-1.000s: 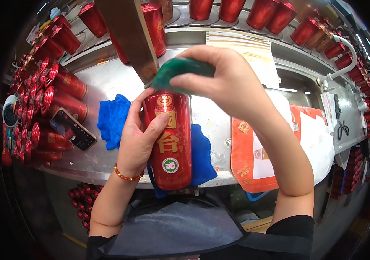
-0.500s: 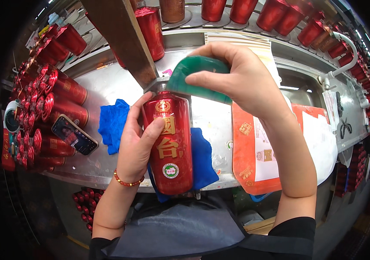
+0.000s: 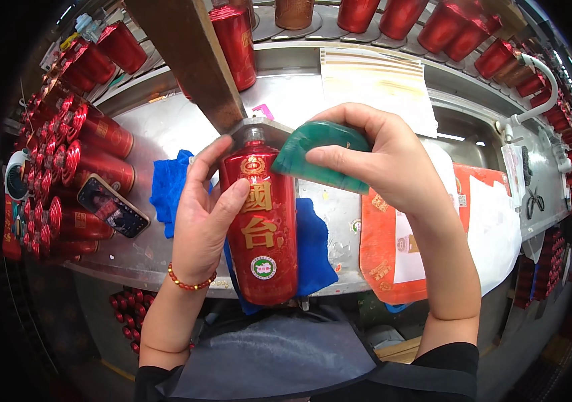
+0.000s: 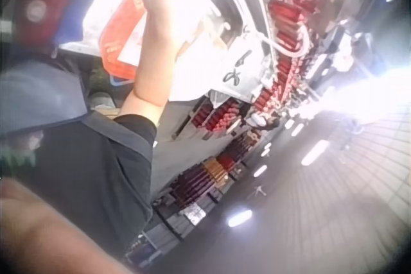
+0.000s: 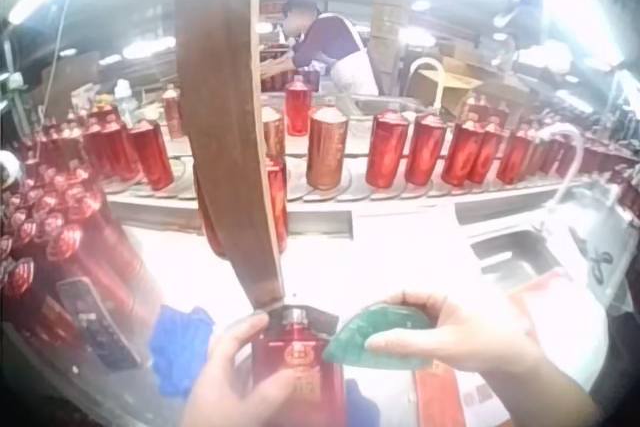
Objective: The person picks red cylindrical containers from a floor pile, places them on a metal table, and applies a gold label to each container. They smooth the label with a green tool and wipe the surface with a blue cloth. The person repeats this process for several containers.
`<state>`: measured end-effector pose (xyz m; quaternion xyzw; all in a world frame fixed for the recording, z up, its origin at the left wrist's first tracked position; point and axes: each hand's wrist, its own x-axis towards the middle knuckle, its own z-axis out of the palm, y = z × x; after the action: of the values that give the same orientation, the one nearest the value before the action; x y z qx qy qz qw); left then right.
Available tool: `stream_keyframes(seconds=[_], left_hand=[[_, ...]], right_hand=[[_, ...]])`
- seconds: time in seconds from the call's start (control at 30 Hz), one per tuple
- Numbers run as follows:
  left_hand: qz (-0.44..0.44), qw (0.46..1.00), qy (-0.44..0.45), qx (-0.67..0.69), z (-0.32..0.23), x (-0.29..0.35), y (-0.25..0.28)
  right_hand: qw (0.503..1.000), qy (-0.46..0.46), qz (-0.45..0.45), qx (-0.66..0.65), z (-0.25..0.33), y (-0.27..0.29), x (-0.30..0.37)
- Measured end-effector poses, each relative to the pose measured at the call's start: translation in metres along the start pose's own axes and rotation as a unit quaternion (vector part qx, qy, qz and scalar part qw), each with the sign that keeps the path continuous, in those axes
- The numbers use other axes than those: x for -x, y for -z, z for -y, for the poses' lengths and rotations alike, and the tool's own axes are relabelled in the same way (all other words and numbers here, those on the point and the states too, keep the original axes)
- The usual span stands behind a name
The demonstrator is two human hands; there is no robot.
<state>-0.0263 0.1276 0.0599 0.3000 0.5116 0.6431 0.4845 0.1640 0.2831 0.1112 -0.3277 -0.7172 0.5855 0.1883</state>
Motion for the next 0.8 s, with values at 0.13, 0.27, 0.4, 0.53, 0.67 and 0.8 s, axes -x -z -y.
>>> stream_keyframes(seconds=[0.13,0.27,0.4,0.53,0.67,0.8], left_hand=[[-0.004,1.0,0.008,0.004,-0.002,0.001,-0.003],[0.007,1.0,0.015,-0.006,-0.003,0.001,-0.003],[0.012,1.0,0.016,-0.002,0.0,0.0,-0.004],[-0.006,1.0,-0.014,-0.026,0.008,-0.003,-0.004],[-0.013,0.997,-0.026,-0.064,0.004,-0.006,-0.005],[-0.016,0.997,-0.037,-0.06,0.003,-0.009,-0.007]], right_hand=[[1.0,-0.019,-0.004,-0.018,-0.001,0.0,0.004],[0.998,-0.025,0.004,-0.049,-0.003,-0.003,0.005],[0.998,-0.024,0.016,-0.058,-0.005,-0.006,0.002],[0.997,-0.026,0.014,-0.075,-0.008,-0.008,-0.004],[0.995,-0.034,0.024,-0.086,-0.008,-0.01,-0.013],[0.994,-0.01,0.043,-0.096,-0.007,-0.013,-0.022]])
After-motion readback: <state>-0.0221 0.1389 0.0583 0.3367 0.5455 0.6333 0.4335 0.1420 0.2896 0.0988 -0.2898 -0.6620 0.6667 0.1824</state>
